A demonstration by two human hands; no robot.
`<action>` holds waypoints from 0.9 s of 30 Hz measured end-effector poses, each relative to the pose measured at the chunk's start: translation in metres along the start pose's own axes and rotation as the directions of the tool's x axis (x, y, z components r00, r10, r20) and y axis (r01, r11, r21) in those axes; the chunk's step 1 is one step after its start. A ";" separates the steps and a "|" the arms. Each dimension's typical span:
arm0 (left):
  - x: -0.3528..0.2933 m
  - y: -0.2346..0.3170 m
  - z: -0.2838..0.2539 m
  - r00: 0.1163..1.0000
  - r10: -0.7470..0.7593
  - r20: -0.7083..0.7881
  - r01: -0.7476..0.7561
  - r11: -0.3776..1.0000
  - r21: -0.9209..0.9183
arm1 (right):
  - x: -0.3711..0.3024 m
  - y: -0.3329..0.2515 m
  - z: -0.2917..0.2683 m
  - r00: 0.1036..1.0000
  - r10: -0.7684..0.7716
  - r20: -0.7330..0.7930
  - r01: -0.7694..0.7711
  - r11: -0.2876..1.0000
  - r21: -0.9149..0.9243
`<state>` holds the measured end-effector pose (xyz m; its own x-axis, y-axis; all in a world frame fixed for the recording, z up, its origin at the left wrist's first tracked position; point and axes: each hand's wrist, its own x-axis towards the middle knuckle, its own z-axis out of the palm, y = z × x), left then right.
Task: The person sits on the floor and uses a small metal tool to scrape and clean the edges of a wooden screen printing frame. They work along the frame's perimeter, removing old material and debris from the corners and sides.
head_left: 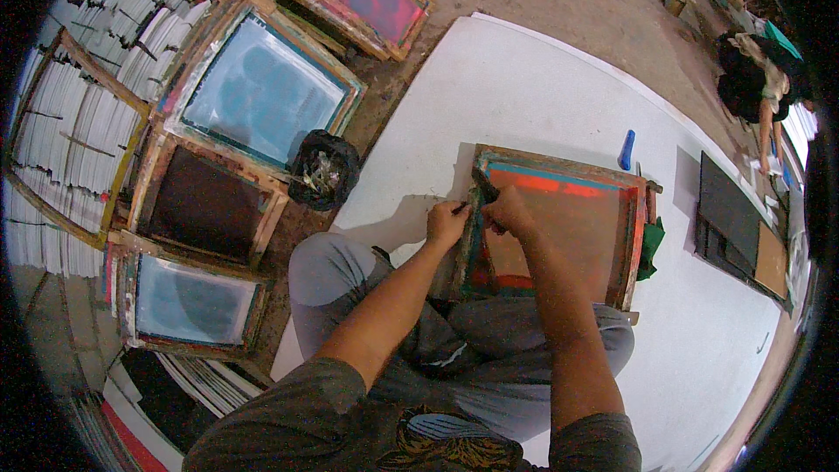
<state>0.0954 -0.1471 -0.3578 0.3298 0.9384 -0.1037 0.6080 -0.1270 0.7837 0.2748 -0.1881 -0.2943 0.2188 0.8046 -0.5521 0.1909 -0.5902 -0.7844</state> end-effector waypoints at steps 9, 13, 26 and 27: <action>-0.001 0.004 0.001 1.000 0.031 -0.001 -0.031 0.999 0.016 | -0.024 -0.030 -0.004 0.996 0.076 -0.045 -0.080 0.991 -0.108; 0.002 -0.008 0.001 0.999 -0.026 -0.029 0.025 0.999 -0.043 | -0.015 -0.024 0.000 0.995 -0.096 -0.037 0.088 0.981 -0.173; 0.019 0.020 -0.004 0.867 -0.474 0.154 0.442 0.589 -0.677 | -0.027 -0.020 -0.013 0.990 -0.135 0.048 0.144 0.927 -0.345; 0.027 0.008 -0.002 0.858 -0.470 0.206 0.444 0.479 -0.757 | -0.026 -0.023 -0.008 0.987 -0.121 0.104 0.149 0.930 -0.335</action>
<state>0.1077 -0.1224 -0.3528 0.1465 0.7988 -0.5835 -0.1086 0.5993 0.7931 0.2721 -0.1962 -0.2597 0.0935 0.8726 -0.4794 0.5309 -0.4510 -0.7174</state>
